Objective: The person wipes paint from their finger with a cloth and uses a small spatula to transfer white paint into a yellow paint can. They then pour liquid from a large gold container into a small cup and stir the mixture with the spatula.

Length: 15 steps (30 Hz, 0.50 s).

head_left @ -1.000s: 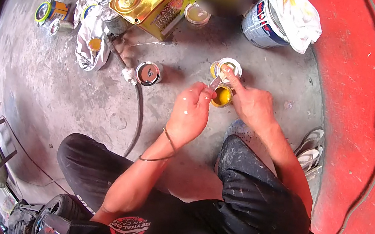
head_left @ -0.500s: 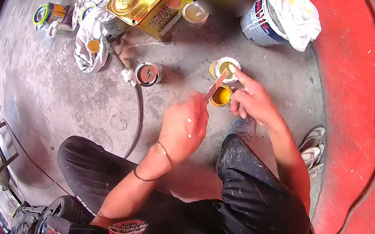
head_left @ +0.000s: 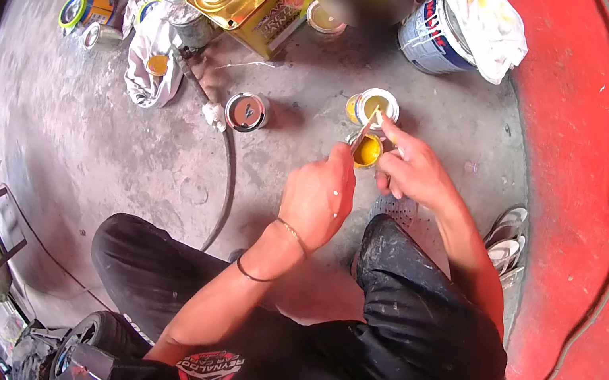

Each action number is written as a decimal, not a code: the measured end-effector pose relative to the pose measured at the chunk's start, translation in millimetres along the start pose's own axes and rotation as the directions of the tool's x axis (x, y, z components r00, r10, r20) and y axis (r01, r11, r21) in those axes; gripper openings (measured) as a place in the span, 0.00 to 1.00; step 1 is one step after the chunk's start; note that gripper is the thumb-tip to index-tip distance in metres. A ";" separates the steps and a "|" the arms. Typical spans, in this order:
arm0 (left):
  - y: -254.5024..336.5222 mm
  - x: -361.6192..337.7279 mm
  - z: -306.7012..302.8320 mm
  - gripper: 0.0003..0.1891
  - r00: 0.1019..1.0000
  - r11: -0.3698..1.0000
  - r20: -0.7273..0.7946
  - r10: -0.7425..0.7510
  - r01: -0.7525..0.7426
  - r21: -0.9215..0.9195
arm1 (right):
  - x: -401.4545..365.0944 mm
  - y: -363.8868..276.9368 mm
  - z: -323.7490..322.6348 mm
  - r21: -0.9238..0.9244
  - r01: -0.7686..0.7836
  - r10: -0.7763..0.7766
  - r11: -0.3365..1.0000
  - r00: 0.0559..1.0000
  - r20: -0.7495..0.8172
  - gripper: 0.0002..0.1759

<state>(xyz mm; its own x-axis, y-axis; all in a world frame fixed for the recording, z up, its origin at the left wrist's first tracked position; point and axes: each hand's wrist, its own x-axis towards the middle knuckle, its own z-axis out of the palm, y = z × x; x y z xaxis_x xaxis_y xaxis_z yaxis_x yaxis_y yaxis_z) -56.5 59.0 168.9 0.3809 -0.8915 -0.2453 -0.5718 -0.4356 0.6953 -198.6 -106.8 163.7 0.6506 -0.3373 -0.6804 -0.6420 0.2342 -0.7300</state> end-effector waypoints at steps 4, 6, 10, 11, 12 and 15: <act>1.2 5.3 -5.0 0.06 0.999 0.998 0.010 -0.053 0.052 0.028 | -1.5 -2.1 3.8 -0.016 0.020 -0.021 1.000 0.998 -0.066 0.46; 4.0 4.6 -5.7 0.06 0.998 0.998 0.007 -0.063 0.063 0.014 | 2.8 -2.2 2.1 -0.067 -0.023 0.017 0.997 0.996 -0.086 0.46; -18.1 6.2 9.8 0.08 0.993 0.988 -0.105 -0.059 0.043 -0.149 | -3.2 -3.3 12.0 -0.324 0.062 -0.089 0.944 0.994 -0.068 0.48; -23.0 8.9 11.1 0.09 0.987 0.974 -0.146 -0.064 0.030 -0.224 | -3.3 3.2 15.3 -0.451 0.122 -0.185 0.884 0.978 -0.098 0.48; -26.5 10.5 13.1 0.11 0.987 0.968 -0.149 -0.066 0.027 -0.249 | -2.2 8.8 17.3 -0.572 0.169 -0.282 0.803 0.953 -0.114 0.48; -30.0 12.8 14.0 0.15 0.988 0.927 -0.103 -0.116 0.071 -0.368 | 2.8 18.1 15.9 -0.763 0.218 -0.426 0.608 0.901 -0.082 0.48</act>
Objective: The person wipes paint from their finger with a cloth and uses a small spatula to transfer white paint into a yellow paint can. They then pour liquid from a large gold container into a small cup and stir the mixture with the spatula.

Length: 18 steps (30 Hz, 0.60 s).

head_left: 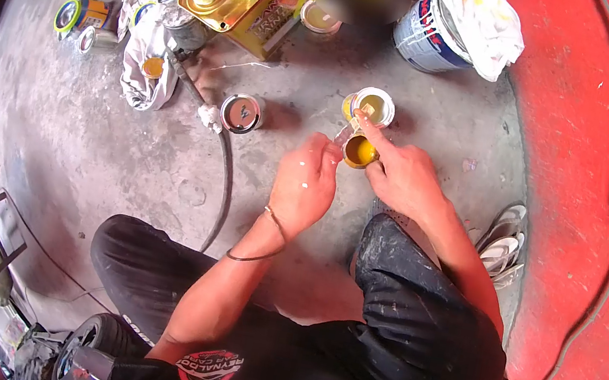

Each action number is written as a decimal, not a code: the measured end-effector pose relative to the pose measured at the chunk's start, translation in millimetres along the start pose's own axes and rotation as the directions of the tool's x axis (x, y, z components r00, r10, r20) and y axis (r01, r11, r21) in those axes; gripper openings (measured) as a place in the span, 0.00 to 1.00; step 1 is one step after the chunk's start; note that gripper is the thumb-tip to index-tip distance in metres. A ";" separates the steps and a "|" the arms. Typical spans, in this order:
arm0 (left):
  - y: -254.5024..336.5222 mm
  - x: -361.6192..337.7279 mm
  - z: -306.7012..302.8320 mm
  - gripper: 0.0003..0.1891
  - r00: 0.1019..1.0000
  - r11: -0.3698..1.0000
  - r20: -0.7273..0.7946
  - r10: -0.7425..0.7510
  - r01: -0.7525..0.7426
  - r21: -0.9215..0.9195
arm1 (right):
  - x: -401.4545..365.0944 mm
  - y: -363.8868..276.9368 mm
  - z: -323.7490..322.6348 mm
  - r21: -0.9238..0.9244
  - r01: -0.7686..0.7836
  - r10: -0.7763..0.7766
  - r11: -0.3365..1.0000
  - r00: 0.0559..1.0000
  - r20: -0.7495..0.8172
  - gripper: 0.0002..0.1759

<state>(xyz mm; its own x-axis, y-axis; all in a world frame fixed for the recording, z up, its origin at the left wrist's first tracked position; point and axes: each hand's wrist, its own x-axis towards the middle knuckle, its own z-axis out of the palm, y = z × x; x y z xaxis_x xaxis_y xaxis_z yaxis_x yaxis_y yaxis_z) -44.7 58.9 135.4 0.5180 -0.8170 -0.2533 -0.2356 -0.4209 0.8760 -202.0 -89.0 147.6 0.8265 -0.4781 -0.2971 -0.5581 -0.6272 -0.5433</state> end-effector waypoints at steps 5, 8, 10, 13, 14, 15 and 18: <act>8.6 2.1 -10.3 0.14 0.974 0.973 0.114 -0.198 0.209 -0.095 | 12.3 11.3 -2.1 -0.105 -0.088 0.093 0.991 0.995 0.040 0.45; 8.2 3.2 -15.5 0.14 0.962 0.964 0.127 -0.241 0.252 -0.081 | 14.2 17.1 -0.2 -0.156 -0.092 0.090 0.983 0.996 -0.015 0.43; 10.6 4.1 -19.6 0.14 0.960 0.966 0.132 -0.248 0.255 -0.042 | 12.8 18.5 -3.7 -0.148 -0.108 0.101 0.983 0.993 -0.053 0.40; 1.5 4.8 -21.5 0.15 0.994 0.996 0.074 -0.076 0.073 0.054 | 0.2 6.3 -22.8 -0.016 -0.126 0.125 0.992 0.992 -0.029 0.34; 2.7 7.1 -22.5 0.16 0.999 0.996 0.044 0.016 -0.020 0.088 | -5.7 2.0 -24.5 0.028 -0.134 0.133 0.991 0.991 0.015 0.33; 5.4 7.8 -25.0 0.16 0.998 0.992 0.057 0.016 -0.023 0.125 | -8.6 -1.8 -25.4 0.071 -0.138 0.134 0.988 0.989 0.058 0.32; 13.4 7.7 -27.0 0.14 0.996 0.977 0.089 -0.005 -0.013 0.211 | -15.4 6.2 -1.1 -0.053 -0.090 0.099 0.994 0.977 0.189 0.35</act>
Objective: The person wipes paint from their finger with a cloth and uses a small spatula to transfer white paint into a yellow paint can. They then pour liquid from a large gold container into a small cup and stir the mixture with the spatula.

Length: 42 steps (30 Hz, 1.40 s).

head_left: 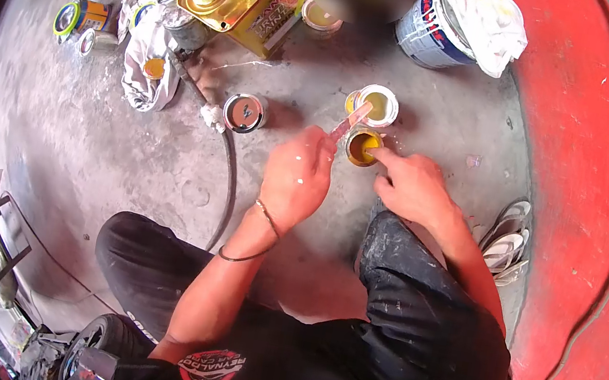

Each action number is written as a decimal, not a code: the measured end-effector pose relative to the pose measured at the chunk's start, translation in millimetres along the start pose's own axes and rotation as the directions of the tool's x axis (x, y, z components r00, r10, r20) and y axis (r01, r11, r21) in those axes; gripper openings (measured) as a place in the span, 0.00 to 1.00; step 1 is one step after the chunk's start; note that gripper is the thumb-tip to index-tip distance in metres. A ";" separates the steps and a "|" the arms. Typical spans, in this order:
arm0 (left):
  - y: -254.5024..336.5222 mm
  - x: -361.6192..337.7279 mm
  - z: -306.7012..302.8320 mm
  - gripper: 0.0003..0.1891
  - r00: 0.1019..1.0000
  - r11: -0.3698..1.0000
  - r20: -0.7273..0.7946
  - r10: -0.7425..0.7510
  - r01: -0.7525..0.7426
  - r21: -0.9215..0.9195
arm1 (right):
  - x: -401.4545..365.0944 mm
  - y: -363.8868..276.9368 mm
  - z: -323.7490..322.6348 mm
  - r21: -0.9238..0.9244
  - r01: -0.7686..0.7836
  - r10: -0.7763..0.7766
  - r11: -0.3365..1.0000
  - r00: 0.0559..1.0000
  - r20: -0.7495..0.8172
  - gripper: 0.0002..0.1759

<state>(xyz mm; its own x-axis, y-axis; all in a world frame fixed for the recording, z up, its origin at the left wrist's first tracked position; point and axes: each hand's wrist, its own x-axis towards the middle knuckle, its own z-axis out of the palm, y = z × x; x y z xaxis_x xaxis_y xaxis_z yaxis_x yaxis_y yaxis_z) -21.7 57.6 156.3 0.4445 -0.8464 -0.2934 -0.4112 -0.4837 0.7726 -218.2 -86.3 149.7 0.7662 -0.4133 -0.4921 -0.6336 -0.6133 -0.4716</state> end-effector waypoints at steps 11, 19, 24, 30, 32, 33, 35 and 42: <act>3.3 -1.6 3.8 0.10 1.000 0.999 0.000 -0.009 0.009 0.053 | 40.9 0.3 59.7 -0.199 -0.078 0.122 0.977 0.968 0.220 0.25; 9.9 -3.3 6.0 0.10 1.000 0.998 -0.011 -0.010 0.010 0.059 | 36.0 8.5 63.5 -0.185 -0.063 0.101 0.981 0.973 0.209 0.23; 2.8 -1.8 8.3 0.13 1.000 1.000 -0.018 -0.013 0.013 0.015 | 10.2 8.2 30.6 -0.010 0.053 -0.053 0.999 0.998 0.036 0.33; -5.2 -1.4 15.2 0.16 0.987 0.932 0.050 -0.152 0.160 -0.324 | -8.8 -6.2 -38.2 0.685 -0.235 0.141 0.689 0.971 0.191 0.40; 1.3 -3.3 14.5 0.16 0.959 0.846 0.139 -0.248 0.284 -0.451 | 3.3 3.7 -35.8 0.770 -0.196 0.128 0.607 0.981 0.149 0.43; 9.6 -4.1 11.1 0.15 0.937 0.786 0.187 -0.297 0.351 -0.510 | 8.6 8.0 -29.4 0.785 -0.182 0.126 0.592 0.983 0.133 0.44; 27.6 -6.2 2.9 0.14 0.871 0.610 0.306 -0.384 0.488 -0.624 | 18.5 10.8 -18.0 0.812 -0.156 0.124 0.562 0.987 0.104 0.47; 21.3 -3.2 6.6 0.14 0.824 0.388 0.359 -0.438 0.533 -0.752 | 7.8 -0.1 10.6 0.241 -0.035 0.072 0.970 0.986 -0.148 0.52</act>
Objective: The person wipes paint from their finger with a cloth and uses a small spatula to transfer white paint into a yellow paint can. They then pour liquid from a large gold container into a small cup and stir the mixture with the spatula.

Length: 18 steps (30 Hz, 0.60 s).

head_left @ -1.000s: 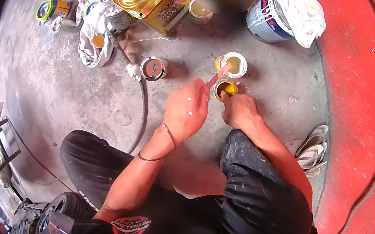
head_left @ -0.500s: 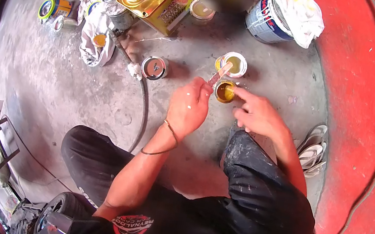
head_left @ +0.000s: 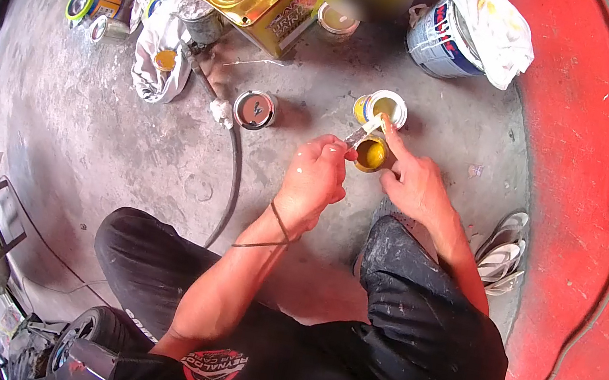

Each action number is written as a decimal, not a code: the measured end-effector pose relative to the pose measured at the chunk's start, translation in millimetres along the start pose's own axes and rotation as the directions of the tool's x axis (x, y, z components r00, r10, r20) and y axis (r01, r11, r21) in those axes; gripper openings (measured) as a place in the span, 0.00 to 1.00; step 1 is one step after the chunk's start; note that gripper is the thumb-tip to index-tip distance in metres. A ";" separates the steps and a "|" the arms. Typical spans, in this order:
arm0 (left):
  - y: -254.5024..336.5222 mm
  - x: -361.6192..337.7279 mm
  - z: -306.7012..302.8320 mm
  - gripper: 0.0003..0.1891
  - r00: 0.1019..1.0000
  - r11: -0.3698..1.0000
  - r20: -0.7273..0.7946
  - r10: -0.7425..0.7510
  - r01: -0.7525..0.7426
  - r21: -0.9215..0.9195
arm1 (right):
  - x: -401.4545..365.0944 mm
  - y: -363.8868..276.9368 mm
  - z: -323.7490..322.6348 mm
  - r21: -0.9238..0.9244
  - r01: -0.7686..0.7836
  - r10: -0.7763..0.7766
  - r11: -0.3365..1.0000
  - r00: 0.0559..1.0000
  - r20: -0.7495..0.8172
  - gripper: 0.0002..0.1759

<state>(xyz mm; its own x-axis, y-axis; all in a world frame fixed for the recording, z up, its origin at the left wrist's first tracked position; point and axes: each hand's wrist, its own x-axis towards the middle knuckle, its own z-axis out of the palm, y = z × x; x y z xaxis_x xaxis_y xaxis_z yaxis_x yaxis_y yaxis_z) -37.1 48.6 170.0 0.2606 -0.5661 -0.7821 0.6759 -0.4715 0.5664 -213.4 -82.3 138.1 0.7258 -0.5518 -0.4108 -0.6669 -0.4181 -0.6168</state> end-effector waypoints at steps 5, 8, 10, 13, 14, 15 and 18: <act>5.4 1.5 2.7 0.14 1.000 0.995 -0.020 0.019 -0.017 0.094 | -0.8 -2.3 -12.6 -0.152 -0.005 0.002 0.988 1.000 -0.024 0.51; 4.1 4.9 1.9 0.14 1.000 0.998 0.006 0.007 -0.007 0.064 | 5.0 -9.9 -20.1 -0.250 -0.003 -0.007 0.968 0.999 -0.038 0.50; 3.6 3.6 4.1 0.14 1.000 0.999 0.012 0.017 -0.018 0.034 | 5.8 -3.6 -7.8 -0.390 0.031 -0.059 0.920 0.996 -0.061 0.51; 1.1 6.2 2.4 0.14 1.000 1.000 0.010 0.007 -0.007 0.022 | -1.1 8.5 5.1 -0.437 0.090 -0.125 0.895 0.991 -0.053 0.52; 0.7 6.9 1.2 0.14 1.000 1.000 0.006 0.000 0.000 0.021 | -3.9 7.4 5.1 -0.427 0.115 -0.147 0.897 0.988 -0.043 0.52; 1.4 6.9 1.6 0.14 1.000 0.999 0.004 0.012 -0.012 0.046 | -5.4 6.4 3.0 -0.417 0.106 -0.139 0.903 0.989 -0.048 0.52; 2.4 5.8 5.4 0.14 1.000 0.996 0.008 0.027 -0.028 0.080 | -6.2 -0.7 -5.9 -0.429 0.069 -0.099 0.901 0.994 -0.048 0.51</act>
<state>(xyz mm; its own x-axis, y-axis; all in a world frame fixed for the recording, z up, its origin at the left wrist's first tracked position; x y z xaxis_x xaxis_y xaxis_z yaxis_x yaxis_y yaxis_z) -37.7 40.5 168.2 0.2731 -0.5844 -0.7641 0.6108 -0.5083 0.6071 -218.4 -82.9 145.0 0.7792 -0.5416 -0.3153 -0.6230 -0.7241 -0.2959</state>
